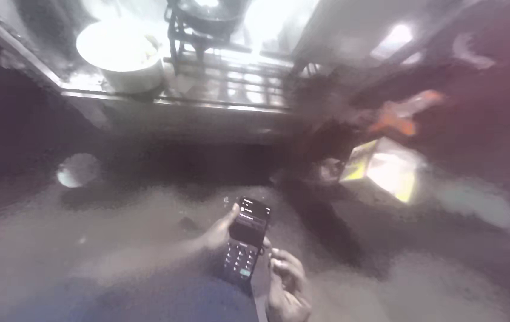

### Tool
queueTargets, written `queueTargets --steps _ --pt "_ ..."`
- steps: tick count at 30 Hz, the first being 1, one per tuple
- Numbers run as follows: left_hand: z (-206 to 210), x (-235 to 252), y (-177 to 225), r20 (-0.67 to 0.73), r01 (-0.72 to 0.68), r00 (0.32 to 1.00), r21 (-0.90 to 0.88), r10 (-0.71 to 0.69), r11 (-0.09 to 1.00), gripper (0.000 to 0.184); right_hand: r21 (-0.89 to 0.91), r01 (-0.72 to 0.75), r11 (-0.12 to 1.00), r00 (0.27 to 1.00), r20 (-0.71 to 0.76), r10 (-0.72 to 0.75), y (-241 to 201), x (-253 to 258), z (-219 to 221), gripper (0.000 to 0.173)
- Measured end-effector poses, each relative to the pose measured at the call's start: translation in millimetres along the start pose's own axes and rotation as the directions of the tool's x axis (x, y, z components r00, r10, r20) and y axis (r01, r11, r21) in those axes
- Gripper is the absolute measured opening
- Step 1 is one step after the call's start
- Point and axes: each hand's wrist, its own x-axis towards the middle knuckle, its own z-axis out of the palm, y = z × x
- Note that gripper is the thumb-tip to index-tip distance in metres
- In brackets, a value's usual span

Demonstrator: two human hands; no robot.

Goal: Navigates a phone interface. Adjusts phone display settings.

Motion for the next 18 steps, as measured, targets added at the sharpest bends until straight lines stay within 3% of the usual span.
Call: queueTargets --steps 3,8,18 --pt "-4 -3 1 -0.009 -0.009 1.000 0.005 0.009 1.000 0.075 -0.085 0.096 0.992 0.995 0.031 -0.094 5 2 7 0.011" --pt "13 -8 5 -0.237 -0.086 0.969 -0.078 0.066 0.993 0.067 -0.056 0.152 0.987 0.984 0.106 -0.145 6 4 19 0.012" --pt "-5 -6 -5 -0.100 -0.104 0.991 -0.116 0.092 0.988 0.075 -0.308 0.154 0.939 0.977 0.192 -0.098 11 0 16 0.011"
